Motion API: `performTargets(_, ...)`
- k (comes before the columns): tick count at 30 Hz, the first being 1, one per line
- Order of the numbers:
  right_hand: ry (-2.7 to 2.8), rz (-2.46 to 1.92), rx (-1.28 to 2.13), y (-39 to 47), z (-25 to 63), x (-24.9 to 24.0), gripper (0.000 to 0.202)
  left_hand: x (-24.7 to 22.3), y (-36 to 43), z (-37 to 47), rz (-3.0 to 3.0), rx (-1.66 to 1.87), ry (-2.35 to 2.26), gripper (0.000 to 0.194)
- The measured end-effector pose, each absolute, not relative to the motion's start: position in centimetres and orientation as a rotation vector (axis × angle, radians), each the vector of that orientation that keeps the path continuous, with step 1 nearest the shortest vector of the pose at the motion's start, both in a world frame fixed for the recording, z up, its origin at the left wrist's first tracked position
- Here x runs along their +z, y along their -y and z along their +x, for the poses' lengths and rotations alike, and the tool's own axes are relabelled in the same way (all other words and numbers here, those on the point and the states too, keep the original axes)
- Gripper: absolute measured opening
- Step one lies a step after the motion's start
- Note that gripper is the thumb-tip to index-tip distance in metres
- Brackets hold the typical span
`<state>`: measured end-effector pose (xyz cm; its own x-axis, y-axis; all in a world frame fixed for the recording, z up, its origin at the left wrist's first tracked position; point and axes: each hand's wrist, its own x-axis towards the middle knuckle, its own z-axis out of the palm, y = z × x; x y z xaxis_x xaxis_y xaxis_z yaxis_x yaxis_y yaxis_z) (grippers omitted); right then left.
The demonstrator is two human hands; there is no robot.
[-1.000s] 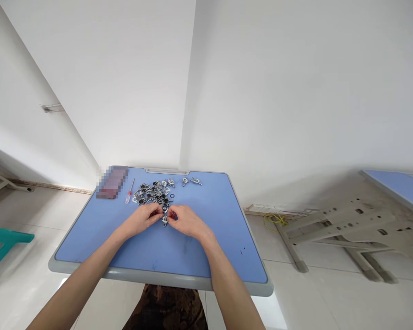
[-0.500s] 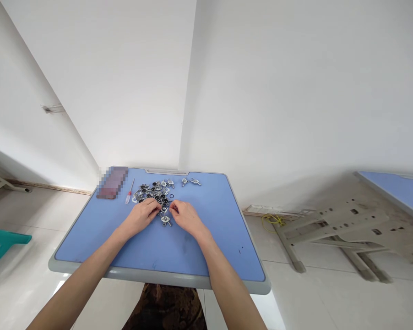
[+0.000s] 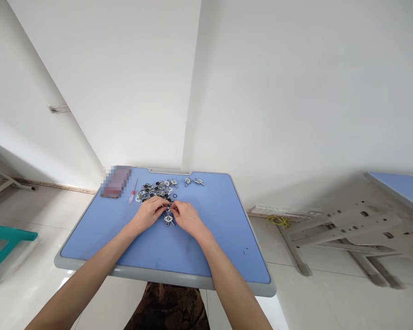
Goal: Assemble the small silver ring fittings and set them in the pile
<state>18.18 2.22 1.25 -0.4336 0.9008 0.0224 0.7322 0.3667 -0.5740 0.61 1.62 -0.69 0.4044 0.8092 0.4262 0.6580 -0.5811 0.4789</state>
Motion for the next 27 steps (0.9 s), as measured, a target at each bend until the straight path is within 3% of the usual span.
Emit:
performTargets(14,2.312,-1.482,0.685,-2.38,18.75,1.46,0.018,-1.55,-1.99,1.13,2.441,0.88,-1.239,0.026)
performTargets(21,2.298,-1.469,0.702,-2.45,18.77,1.6,0.02,-1.24,-1.83,0.84,2.381,0.907,-1.161,0.041)
performTargets(27,2.271,-1.484,0.718,-2.47,18.96,1.87,0.018,-0.7,-1.45,0.47,2.381,0.943,-1.199,0.034)
